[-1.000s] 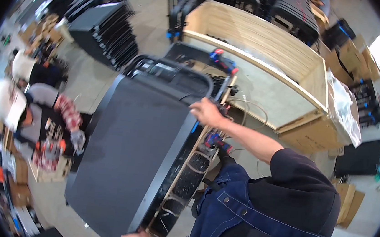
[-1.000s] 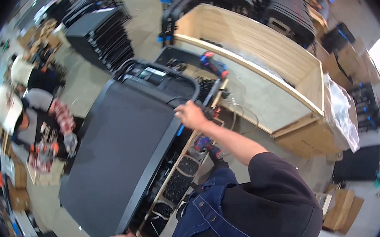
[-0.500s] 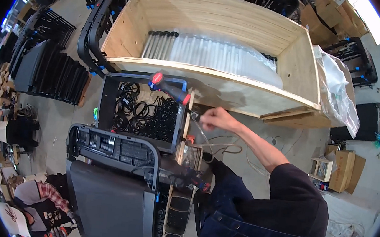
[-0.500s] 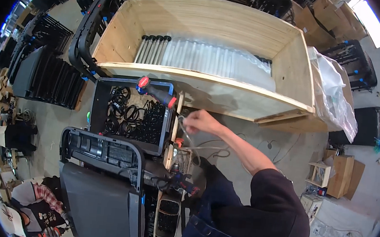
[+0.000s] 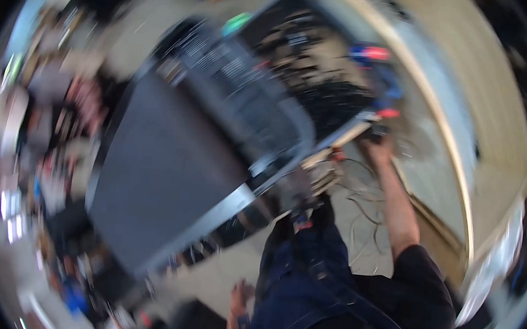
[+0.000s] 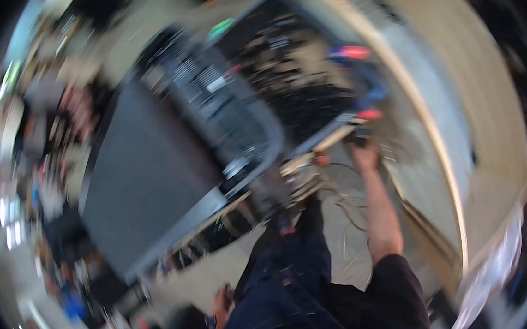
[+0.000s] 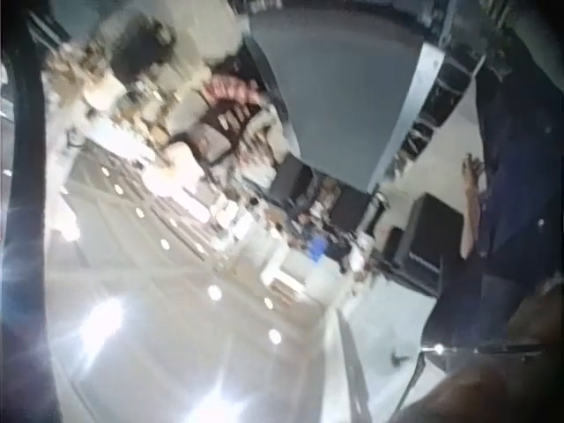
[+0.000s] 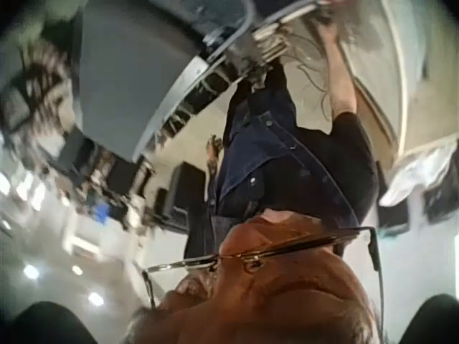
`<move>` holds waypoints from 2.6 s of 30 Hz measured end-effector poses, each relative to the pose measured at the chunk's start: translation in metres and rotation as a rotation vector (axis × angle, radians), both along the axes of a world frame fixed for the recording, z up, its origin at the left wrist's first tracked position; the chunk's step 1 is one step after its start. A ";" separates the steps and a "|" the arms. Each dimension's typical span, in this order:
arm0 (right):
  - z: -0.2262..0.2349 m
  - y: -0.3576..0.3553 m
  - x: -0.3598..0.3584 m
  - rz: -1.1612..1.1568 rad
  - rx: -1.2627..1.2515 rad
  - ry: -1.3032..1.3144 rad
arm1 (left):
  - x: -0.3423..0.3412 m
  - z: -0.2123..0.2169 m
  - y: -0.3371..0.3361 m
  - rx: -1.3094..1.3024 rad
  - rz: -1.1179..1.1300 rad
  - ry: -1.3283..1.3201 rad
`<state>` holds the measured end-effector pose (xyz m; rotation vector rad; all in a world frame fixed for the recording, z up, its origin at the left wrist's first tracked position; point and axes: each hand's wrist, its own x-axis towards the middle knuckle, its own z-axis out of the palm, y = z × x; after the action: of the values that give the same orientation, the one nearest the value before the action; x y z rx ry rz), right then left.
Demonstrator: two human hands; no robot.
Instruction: Assembling the console and motor cover components of a treadmill unit on a production line.
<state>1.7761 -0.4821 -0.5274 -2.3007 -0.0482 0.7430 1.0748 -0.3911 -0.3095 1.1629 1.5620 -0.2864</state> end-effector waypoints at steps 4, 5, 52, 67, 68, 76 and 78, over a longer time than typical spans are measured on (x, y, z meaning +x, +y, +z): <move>-0.065 0.011 0.031 -0.271 0.342 0.062 | 0.014 -0.017 0.005 -0.155 0.614 0.064; -0.077 -0.003 0.047 -0.303 0.467 0.027 | 0.017 -0.026 0.011 -0.150 0.616 0.060; 0.422 0.222 -0.510 0.314 1.303 0.849 | -0.029 0.099 0.111 -0.069 0.797 -1.429; 0.409 0.220 -0.470 0.243 1.272 0.947 | 0.018 0.122 0.098 -0.157 1.019 -1.497; 0.407 0.221 -0.470 0.259 1.270 0.927 | 0.020 0.125 0.099 -0.159 1.019 -1.500; 0.395 0.239 -0.499 0.024 1.190 0.921 | 0.015 0.132 0.127 0.893 0.599 -0.808; 0.404 0.246 -0.511 0.116 1.188 0.834 | -0.001 0.120 0.143 0.451 0.732 -1.056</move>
<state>1.2651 -0.2359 -0.1235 -0.7932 -0.1807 1.2342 1.0738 -0.2485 -0.1890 0.7449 0.9720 1.0527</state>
